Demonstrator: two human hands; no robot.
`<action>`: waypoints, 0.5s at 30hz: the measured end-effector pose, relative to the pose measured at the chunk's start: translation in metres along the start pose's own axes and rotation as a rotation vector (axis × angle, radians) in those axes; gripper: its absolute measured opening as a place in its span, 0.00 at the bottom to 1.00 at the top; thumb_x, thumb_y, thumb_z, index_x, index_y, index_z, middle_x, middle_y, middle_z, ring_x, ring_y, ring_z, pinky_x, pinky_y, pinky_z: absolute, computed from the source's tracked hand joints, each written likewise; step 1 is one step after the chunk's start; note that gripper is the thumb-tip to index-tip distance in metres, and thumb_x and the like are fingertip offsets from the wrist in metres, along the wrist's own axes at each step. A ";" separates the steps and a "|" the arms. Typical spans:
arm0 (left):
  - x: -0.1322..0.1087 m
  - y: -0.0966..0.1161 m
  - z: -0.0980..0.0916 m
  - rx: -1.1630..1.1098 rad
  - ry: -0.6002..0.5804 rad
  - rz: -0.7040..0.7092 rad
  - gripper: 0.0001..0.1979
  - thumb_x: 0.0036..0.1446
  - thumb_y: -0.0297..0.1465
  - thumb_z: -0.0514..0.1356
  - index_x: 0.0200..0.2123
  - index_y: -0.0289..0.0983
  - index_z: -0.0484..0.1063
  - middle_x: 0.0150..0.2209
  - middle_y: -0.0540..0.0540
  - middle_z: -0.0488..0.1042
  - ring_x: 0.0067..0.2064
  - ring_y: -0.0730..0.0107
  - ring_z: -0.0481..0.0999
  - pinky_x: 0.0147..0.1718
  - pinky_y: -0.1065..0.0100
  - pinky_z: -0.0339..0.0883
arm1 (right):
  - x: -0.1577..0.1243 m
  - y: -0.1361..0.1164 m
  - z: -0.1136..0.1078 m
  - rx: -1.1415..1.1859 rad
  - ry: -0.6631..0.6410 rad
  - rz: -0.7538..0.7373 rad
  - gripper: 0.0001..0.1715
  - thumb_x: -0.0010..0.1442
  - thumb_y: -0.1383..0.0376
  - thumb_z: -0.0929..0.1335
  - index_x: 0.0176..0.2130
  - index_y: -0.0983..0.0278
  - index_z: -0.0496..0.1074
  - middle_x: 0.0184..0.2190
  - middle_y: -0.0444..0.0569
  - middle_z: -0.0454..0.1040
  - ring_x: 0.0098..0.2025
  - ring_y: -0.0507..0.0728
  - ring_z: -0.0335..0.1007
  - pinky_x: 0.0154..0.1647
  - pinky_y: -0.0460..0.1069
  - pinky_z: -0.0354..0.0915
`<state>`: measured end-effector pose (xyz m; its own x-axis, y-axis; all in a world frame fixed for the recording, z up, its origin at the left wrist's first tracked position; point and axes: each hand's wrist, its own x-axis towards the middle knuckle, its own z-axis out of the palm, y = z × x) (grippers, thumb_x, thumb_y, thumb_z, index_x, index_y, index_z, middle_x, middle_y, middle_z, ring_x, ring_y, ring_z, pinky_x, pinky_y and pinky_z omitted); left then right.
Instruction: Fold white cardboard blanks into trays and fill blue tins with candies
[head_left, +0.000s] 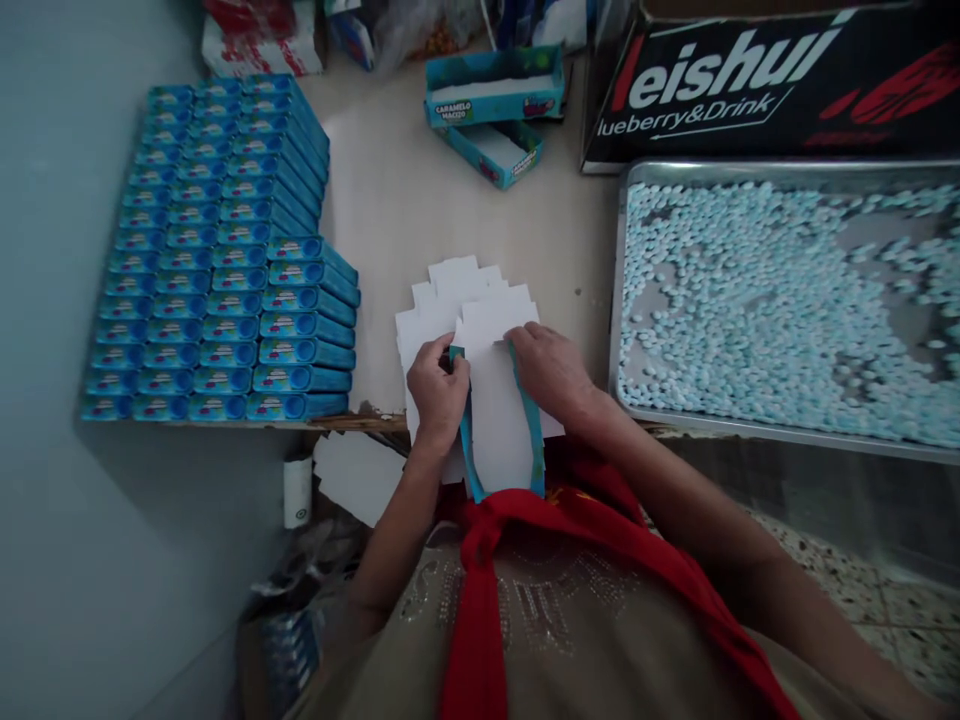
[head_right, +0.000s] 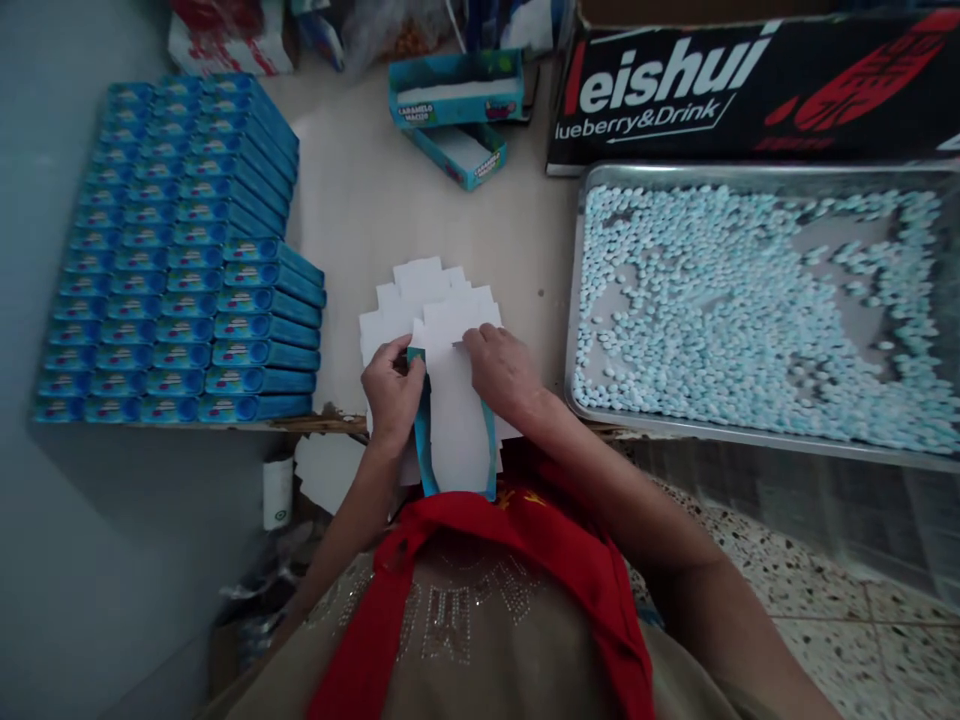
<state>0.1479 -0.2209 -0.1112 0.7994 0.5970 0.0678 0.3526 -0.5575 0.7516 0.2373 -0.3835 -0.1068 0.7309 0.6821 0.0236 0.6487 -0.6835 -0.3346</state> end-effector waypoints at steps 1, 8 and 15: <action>0.000 0.000 0.000 0.006 0.018 -0.021 0.17 0.56 0.25 0.60 0.48 0.39 0.80 0.44 0.44 0.83 0.43 0.63 0.82 0.47 0.63 0.77 | -0.001 -0.001 -0.003 -0.032 -0.020 -0.014 0.19 0.66 0.75 0.59 0.46 0.66 0.77 0.40 0.60 0.79 0.39 0.62 0.72 0.38 0.53 0.64; 0.008 -0.006 0.001 -0.136 -0.095 -0.172 0.22 0.53 0.24 0.61 0.52 0.39 0.80 0.37 0.49 0.80 0.36 0.66 0.78 0.40 0.66 0.74 | -0.009 -0.007 -0.009 -0.073 -0.088 -0.040 0.19 0.66 0.77 0.60 0.46 0.65 0.76 0.41 0.59 0.77 0.40 0.61 0.70 0.34 0.53 0.58; -0.002 0.000 0.002 -0.164 0.087 -0.182 0.11 0.56 0.26 0.61 0.40 0.39 0.81 0.38 0.49 0.79 0.37 0.68 0.77 0.42 0.66 0.74 | -0.008 -0.009 -0.009 -0.046 -0.102 -0.029 0.18 0.66 0.78 0.60 0.45 0.66 0.75 0.46 0.61 0.75 0.43 0.62 0.70 0.34 0.53 0.58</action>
<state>0.1474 -0.2230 -0.1122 0.6826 0.7303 -0.0275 0.3978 -0.3398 0.8522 0.2275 -0.3851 -0.0954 0.6878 0.7230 -0.0644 0.6800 -0.6729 -0.2911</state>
